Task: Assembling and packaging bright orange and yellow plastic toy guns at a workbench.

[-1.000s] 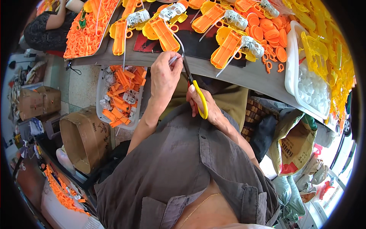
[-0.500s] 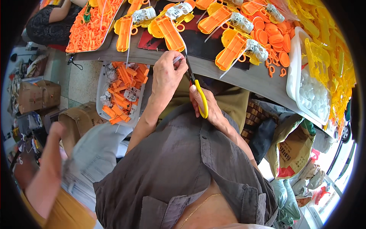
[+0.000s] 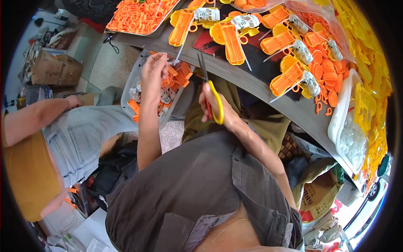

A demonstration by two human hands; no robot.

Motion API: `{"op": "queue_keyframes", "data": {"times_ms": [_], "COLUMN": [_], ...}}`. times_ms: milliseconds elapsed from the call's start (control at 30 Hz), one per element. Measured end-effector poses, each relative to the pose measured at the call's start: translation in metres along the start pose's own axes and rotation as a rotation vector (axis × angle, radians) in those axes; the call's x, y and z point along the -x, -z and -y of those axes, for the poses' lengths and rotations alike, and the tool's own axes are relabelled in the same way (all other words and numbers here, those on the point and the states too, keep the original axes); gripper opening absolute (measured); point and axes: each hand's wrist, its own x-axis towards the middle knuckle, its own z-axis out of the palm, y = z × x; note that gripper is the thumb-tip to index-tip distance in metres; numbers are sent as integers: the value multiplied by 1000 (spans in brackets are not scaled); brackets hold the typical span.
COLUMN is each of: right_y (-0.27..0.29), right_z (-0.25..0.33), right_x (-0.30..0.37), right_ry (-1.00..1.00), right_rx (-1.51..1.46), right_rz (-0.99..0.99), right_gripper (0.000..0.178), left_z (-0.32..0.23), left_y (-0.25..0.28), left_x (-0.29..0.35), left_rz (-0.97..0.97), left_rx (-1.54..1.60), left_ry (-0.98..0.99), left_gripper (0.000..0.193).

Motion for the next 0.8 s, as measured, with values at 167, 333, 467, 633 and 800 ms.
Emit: {"op": "queue_keyframes", "data": {"times_ms": [167, 333, 467, 633, 800], "right_y": [-31, -51, -52, -48, -50], "right_z": [6, -4, -18, -18, -16], "right_x": [-45, -56, -62, -61, -58], "right_ry": [12, 12, 60, 73, 47], "right_rx": [46, 67, 87, 93, 33], "right_rz": [-127, -112, -123, -149, -157], "right_gripper": [78, 85, 86, 84, 70], "left_z": [8, 2, -5, -3, 4], "left_y": [-13, -12, -14, -18, -15], "left_x": [-19, -21, -16, -16, -18], "left_rz": [-111, -5, 30, 32, 28], "left_rx": [-333, -470, -438, -424, -462], "left_ry": [-270, -154, -92, -105, -169], "left_gripper": [23, 20, 21, 21, 24]}}
